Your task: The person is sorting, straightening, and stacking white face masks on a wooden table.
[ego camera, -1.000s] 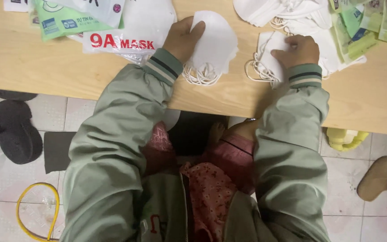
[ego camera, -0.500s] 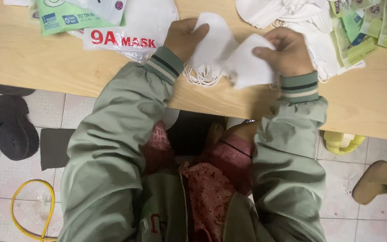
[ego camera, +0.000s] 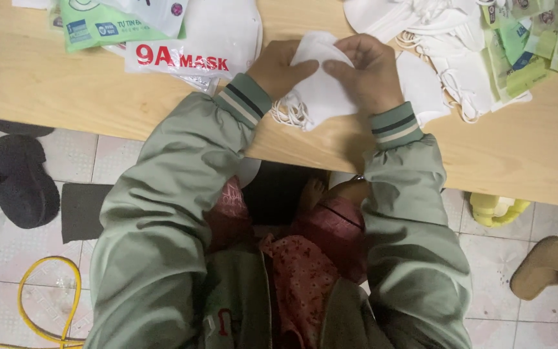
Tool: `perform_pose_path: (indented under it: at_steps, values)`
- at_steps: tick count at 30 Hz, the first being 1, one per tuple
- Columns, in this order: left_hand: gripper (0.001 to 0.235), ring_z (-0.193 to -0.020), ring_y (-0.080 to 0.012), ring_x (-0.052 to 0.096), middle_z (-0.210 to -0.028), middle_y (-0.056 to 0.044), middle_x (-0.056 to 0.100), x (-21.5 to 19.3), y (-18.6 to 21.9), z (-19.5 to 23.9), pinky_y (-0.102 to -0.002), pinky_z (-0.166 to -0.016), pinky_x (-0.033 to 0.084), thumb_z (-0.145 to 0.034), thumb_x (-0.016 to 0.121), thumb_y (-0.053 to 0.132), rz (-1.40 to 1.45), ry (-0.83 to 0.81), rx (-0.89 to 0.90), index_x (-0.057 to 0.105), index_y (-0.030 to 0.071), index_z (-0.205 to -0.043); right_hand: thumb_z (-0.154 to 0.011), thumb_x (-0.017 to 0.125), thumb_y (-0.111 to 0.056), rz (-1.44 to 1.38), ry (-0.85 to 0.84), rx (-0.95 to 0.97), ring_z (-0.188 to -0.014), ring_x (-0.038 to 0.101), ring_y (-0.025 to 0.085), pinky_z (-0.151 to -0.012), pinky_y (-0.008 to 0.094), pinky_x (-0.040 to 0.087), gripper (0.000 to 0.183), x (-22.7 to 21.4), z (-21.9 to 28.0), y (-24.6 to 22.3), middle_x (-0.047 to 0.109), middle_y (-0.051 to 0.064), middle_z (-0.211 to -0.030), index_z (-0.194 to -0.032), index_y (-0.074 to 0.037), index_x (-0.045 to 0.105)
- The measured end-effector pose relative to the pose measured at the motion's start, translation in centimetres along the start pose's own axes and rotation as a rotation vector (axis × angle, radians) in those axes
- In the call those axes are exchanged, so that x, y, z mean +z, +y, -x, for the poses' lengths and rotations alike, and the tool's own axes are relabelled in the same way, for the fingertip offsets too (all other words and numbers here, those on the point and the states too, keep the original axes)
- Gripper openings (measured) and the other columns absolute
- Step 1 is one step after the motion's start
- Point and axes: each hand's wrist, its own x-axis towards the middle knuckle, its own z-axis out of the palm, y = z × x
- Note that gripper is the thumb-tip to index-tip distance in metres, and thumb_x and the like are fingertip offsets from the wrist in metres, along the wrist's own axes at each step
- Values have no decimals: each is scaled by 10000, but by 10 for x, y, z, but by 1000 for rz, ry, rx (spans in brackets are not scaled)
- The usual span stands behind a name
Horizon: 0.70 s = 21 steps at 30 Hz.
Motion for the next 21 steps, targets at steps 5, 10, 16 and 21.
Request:
perform_pose_path:
  at_steps: [5, 10, 16, 21]
  values:
    - [155, -882, -184, 722, -944, -101, 778, -17, -40, -23, -342, -778, 597, -959, 660, 152, -93, 453, 303, 731, 29, -1020, -928, 796, -15, 92, 185, -142, -816, 670, 67, -741, 213, 592, 141, -18, -10, 21, 743, 3, -925, -984, -120, 722]
    - [316, -1039, -267, 712, -1091, -136, 760, -32, -21, -11, -399, -925, 549, -990, 598, 226, -262, 747, 307, 628, 36, -1240, -892, 855, -342, 537, 58, -58, -983, 627, 200, -844, 371, 514, 343, 2, -2, 14, 719, 58, -1100, -1127, -140, 707]
    - [453, -1280, -366, 679, -1384, -149, 668, -29, -24, -7, -430, -1076, 546, -1057, 574, 248, -364, 802, 353, 427, 92, -1457, -784, 855, -460, 817, -113, -6, -1182, 578, 379, -962, 521, 450, 736, 6, -22, 43, 652, 170, -1299, -1366, -74, 621]
    - [338, -1306, -304, 653, -1369, -128, 675, -24, -31, -11, -418, -1143, 526, -1061, 577, 139, -356, 727, 501, 589, 85, -1394, -852, 863, -340, 780, -104, -74, -1090, 591, 318, -925, 482, 462, 546, -25, -19, 44, 681, 136, -1194, -1291, -72, 678]
